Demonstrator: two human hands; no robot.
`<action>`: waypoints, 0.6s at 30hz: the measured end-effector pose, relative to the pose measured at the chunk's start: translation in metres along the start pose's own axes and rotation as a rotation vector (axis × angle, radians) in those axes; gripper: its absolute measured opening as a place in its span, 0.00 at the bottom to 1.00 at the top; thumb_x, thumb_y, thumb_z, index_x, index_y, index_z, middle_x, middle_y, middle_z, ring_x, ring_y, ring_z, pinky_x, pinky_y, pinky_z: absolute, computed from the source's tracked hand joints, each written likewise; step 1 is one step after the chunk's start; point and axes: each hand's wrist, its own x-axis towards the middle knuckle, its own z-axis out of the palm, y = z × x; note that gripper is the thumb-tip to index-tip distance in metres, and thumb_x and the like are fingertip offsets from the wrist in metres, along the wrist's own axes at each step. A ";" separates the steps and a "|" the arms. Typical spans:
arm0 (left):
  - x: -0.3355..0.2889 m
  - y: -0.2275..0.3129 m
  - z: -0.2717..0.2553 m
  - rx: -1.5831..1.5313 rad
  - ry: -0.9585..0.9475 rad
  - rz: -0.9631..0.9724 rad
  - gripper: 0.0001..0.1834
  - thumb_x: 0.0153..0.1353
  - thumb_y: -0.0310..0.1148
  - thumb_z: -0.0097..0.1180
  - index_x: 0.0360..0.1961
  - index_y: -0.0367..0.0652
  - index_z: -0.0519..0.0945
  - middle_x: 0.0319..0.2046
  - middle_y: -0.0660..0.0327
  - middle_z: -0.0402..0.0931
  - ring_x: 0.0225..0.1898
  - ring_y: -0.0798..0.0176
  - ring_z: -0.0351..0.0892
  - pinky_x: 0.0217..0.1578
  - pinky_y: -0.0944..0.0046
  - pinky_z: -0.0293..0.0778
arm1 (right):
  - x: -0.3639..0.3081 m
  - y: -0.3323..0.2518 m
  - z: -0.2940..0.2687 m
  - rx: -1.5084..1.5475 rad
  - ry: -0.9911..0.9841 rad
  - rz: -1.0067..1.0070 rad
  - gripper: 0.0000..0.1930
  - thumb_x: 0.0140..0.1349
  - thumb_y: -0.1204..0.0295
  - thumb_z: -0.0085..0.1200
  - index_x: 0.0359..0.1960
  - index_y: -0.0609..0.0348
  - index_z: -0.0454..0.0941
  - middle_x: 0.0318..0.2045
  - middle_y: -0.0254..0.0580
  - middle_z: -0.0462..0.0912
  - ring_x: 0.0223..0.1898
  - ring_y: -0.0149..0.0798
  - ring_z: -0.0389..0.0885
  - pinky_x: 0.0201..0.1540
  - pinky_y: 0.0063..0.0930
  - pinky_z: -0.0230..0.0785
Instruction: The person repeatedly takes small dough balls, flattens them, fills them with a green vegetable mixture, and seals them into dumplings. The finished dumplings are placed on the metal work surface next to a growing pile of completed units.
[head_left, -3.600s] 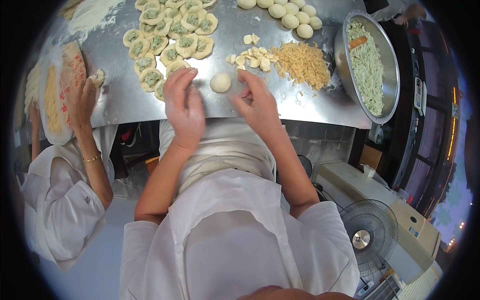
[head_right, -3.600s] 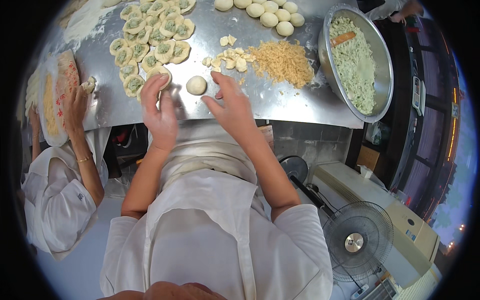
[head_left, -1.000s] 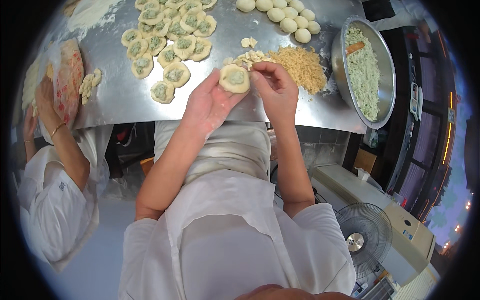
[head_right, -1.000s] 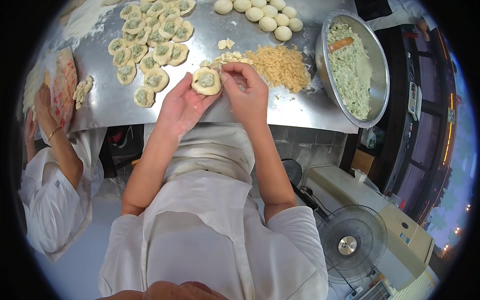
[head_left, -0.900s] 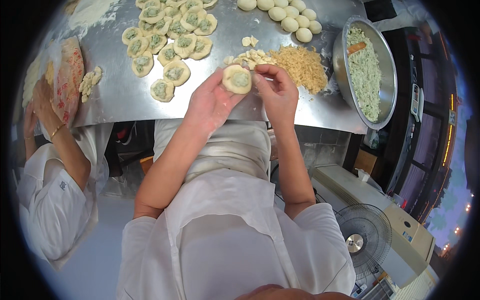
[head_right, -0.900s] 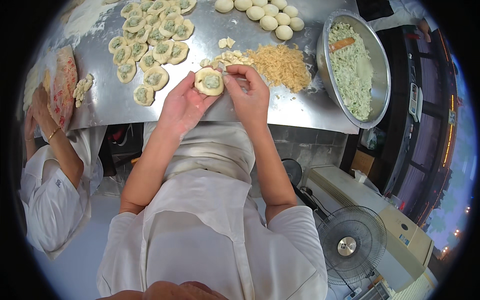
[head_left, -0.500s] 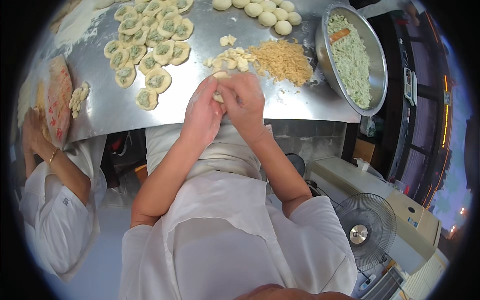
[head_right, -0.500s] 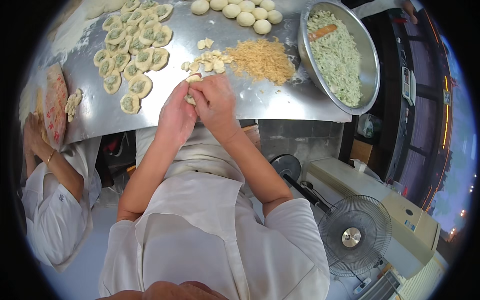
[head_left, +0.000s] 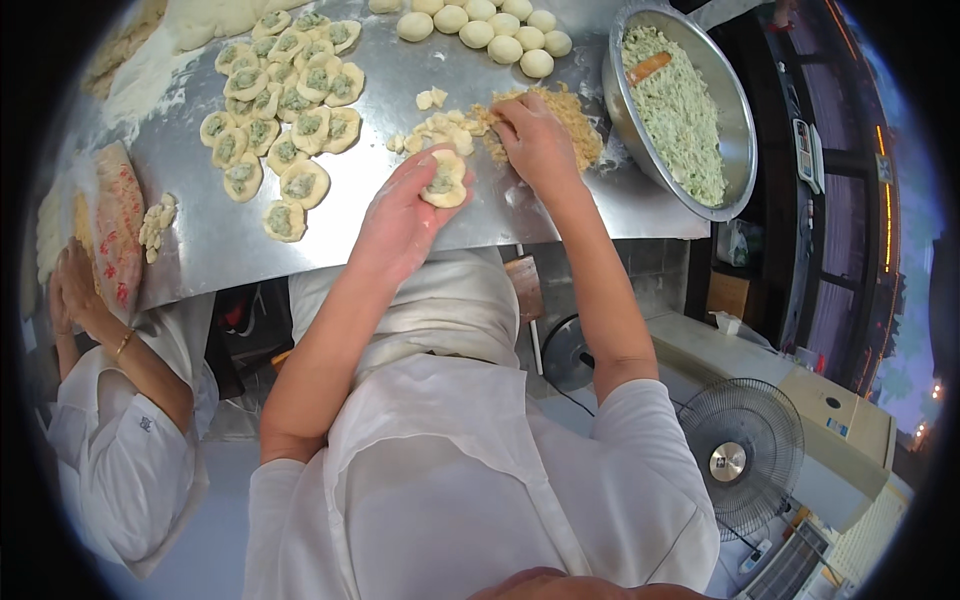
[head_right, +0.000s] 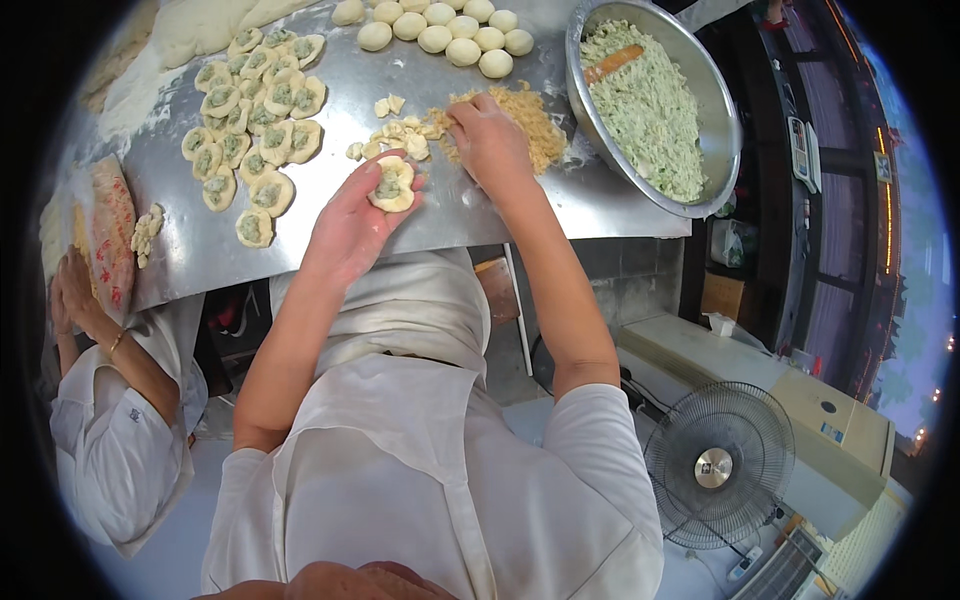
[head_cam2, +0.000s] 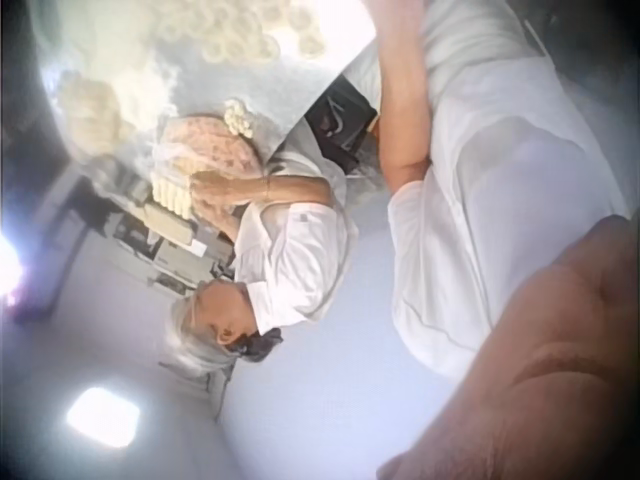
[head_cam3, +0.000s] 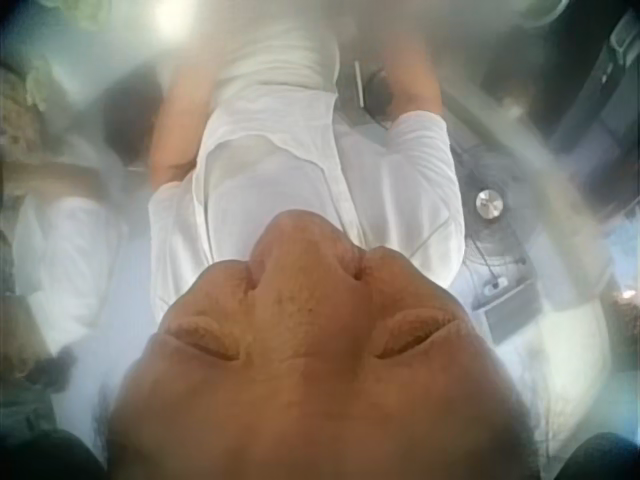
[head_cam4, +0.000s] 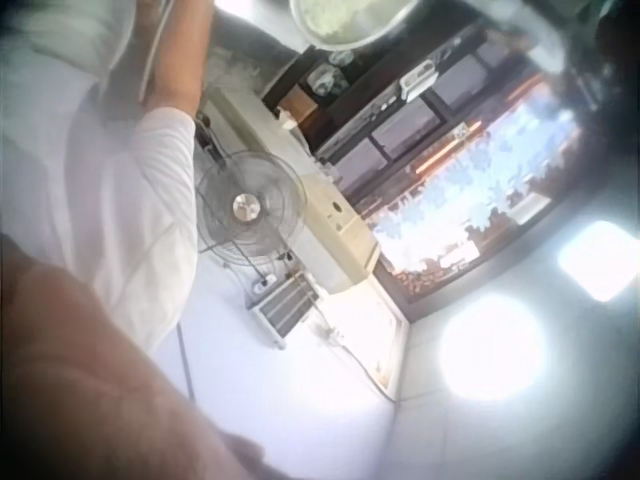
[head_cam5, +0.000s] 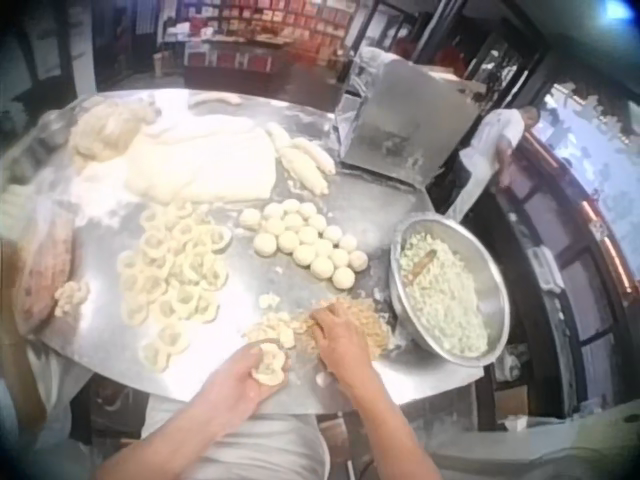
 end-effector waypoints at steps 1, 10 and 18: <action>0.002 -0.001 0.002 0.012 -0.003 -0.007 0.23 0.78 0.35 0.43 0.67 0.32 0.66 0.61 0.44 0.72 0.59 0.49 0.77 0.61 0.53 0.75 | 0.002 0.002 0.000 0.001 -0.004 0.024 0.17 0.60 0.74 0.62 0.52 0.54 0.83 0.44 0.38 0.84 0.35 0.39 0.82 0.43 0.32 0.75; 0.039 -0.006 0.033 0.082 -0.019 -0.025 0.24 0.81 0.40 0.36 0.65 0.30 0.66 0.59 0.45 0.74 0.58 0.49 0.77 0.62 0.51 0.75 | -0.007 0.009 -0.041 1.316 0.212 0.584 0.07 0.65 0.77 0.63 0.43 0.64 0.82 0.34 0.36 0.83 0.29 0.26 0.81 0.34 0.20 0.75; 0.075 -0.022 0.054 0.100 -0.033 -0.056 0.24 0.80 0.42 0.39 0.65 0.33 0.66 0.57 0.51 0.74 0.58 0.57 0.77 0.62 0.54 0.74 | -0.034 -0.030 -0.016 1.006 0.251 0.456 0.09 0.64 0.79 0.61 0.45 0.65 0.80 0.37 0.34 0.84 0.33 0.24 0.79 0.38 0.18 0.73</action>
